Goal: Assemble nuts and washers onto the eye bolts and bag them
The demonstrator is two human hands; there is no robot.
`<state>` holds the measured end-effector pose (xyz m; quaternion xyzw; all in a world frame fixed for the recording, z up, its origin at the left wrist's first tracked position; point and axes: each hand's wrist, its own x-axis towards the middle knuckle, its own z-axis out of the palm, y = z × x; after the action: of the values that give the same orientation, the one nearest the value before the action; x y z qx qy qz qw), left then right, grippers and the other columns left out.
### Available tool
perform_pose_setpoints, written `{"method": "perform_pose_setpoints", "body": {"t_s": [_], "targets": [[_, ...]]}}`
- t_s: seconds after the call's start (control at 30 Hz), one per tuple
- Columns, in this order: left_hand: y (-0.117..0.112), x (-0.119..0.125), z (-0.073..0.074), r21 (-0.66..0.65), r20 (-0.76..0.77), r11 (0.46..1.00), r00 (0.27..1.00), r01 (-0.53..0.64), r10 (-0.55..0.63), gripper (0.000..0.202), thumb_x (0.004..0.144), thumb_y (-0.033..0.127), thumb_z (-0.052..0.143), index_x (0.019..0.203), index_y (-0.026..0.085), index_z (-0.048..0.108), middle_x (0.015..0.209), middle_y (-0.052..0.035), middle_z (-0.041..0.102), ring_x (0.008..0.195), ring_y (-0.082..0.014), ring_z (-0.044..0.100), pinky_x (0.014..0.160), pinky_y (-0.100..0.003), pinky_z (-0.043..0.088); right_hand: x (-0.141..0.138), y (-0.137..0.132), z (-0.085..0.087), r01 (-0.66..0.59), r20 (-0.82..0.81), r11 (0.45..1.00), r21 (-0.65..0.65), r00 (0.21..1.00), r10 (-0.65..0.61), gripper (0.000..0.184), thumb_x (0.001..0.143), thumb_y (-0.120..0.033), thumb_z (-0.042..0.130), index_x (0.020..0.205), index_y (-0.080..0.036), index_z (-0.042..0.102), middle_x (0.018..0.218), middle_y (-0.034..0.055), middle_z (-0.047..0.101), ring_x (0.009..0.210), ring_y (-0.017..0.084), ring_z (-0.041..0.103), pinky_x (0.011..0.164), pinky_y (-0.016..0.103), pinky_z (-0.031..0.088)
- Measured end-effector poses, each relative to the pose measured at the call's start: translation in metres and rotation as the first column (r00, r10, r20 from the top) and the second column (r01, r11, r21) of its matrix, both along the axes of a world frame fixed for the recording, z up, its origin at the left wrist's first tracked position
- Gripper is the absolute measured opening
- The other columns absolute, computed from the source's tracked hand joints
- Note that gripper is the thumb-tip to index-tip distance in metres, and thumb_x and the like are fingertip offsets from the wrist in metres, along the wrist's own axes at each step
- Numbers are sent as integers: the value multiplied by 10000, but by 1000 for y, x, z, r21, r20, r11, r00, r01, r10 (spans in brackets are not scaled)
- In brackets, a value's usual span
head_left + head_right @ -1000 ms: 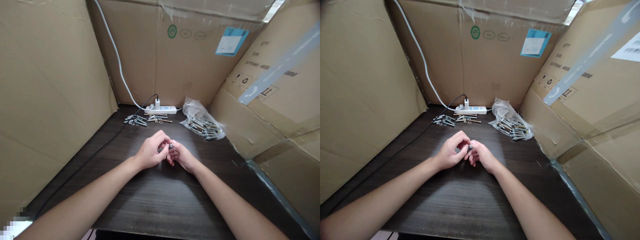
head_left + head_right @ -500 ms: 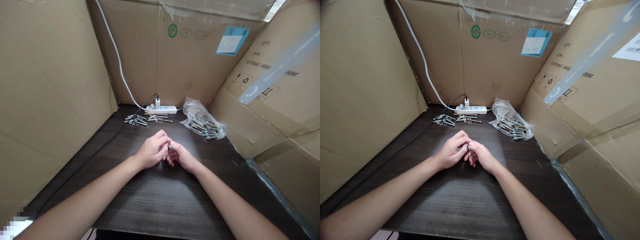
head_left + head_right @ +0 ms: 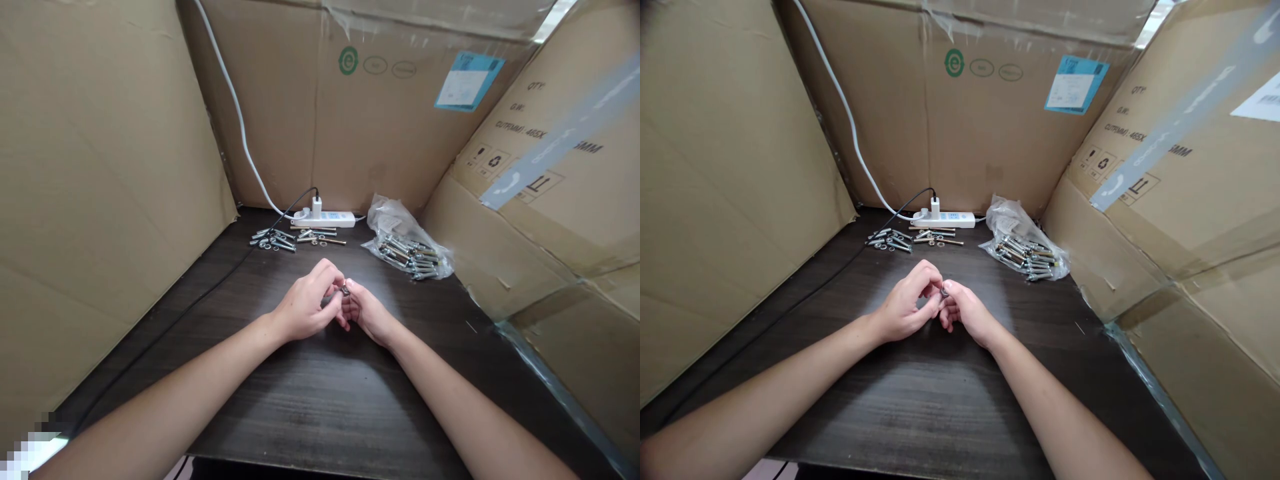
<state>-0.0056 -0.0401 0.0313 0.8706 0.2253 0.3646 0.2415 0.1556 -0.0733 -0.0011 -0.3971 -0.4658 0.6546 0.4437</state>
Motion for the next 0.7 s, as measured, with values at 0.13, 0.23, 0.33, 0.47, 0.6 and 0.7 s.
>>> {"method": "perform_pose_setpoints", "body": {"t_s": [0.13,0.23,0.33,0.47,0.6,0.7], "targets": [[0,0,0,5,-7,1000,1000,1,-1,89,843,151,454,925,184,469,916,-17,465,698,-93,485,642,-231,417,0,0,1,-4,-5,1000,7,1000,4,447,830,-611,463,838,-170,533,528,-32,546,435,88,498,416,180,418],[0,0,2,12,-20,1000,1000,7,-6,106,830,158,476,933,182,472,896,-14,463,710,-102,482,646,-235,417,0,0,0,-8,-1,1000,19,1000,8,432,831,-602,473,839,-174,530,545,-32,555,438,86,498,413,178,416],[0,-1,2,6,-21,1000,1000,15,-14,118,850,154,449,959,178,487,908,-21,475,716,-104,487,662,-239,422,0,0,1,-11,6,1000,24,1000,11,436,837,-603,461,840,-172,531,587,-17,586,437,82,499,409,179,412],[2,-1,0,5,-34,999,999,34,-34,156,885,155,404,995,178,514,916,-30,492,734,-110,507,679,-244,427,0,0,1,-20,21,1000,8,1000,19,463,827,-615,466,895,-165,548,641,8,625,435,82,502,399,180,402],[3,-1,-1,-10,-14,1000,999,28,-28,150,906,157,367,972,181,500,906,-28,496,741,-113,510,674,-244,423,0,1,0,-28,23,1000,8,999,28,478,825,-622,468,918,-161,552,661,18,639,444,82,510,404,178,409],[3,-1,-1,-15,4,1000,1000,-4,4,75,893,169,396,919,180,465,875,-16,475,699,-107,482,647,-244,410,0,1,0,-21,9,1000,-3,1000,21,462,829,-615,463,875,-162,541,645,16,636,445,84,513,407,179,415]]}}
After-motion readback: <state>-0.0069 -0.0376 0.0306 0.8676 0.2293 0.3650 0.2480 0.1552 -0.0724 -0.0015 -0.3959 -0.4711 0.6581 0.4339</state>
